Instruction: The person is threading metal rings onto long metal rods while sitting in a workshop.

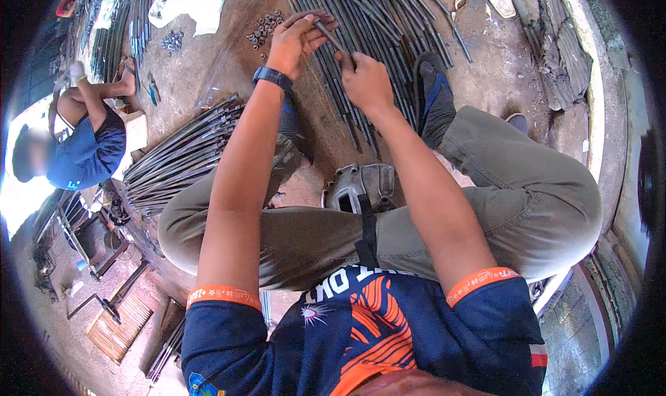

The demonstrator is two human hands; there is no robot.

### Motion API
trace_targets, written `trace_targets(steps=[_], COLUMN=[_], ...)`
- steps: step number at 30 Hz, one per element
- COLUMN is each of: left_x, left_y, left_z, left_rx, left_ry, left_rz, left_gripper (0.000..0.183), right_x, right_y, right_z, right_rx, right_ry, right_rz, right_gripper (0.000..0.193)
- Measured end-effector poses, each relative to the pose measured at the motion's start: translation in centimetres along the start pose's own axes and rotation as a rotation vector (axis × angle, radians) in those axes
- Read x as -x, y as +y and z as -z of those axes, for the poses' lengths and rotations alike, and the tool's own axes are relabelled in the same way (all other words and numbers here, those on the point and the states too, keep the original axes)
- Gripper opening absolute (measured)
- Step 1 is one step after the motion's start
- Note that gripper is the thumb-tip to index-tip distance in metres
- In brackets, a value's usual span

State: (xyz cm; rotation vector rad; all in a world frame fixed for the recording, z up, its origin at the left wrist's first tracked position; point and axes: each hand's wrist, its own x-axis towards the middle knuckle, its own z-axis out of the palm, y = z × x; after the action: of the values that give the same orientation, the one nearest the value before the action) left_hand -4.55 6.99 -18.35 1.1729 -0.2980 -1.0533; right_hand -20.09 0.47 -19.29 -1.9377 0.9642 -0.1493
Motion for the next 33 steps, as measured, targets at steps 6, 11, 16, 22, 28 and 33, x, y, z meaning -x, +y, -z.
trace_targets(steps=[6, 11, 16, 22, 28, 33], left_x=[0.3, 0.3, 0.3, -0.1, 0.0, -0.2], left_y=[-1.0, -1.3, -1.7, -2.9, -2.6, -1.8], left_z=[-0.5, -0.6, -0.5, -2.2, -3.1, -0.8], left_rx=[-0.063, 0.115, 0.248, 0.386, 0.201, -0.073], left_ry=[0.231, 0.154, 0.112, 0.288, 0.495, 0.556], left_rz=[-0.013, -0.038, -0.037, -0.118, -0.162, -0.257], left_gripper=[0.026, 0.025, 0.023, 0.021, 0.02, 0.023], right_x=[0.0, 0.0, -0.2, 0.0, -0.7, -0.9], right_y=[-0.4, 0.1, 0.4, 0.2, 0.5, 0.3], right_z=[-0.1, -0.3, -0.5, -0.7, -0.1, 0.3], right_rx=[-0.003, -0.005, -0.005, -0.005, -0.023, -0.229], right_ry=[-0.013, -0.009, 0.001, 0.036, 0.002, -0.174], right_rz=[-0.061, -0.028, 0.059, 0.028, 0.07, 0.002], right_gripper=[0.031, 0.035, 0.037, 0.036, 0.041, 0.051])
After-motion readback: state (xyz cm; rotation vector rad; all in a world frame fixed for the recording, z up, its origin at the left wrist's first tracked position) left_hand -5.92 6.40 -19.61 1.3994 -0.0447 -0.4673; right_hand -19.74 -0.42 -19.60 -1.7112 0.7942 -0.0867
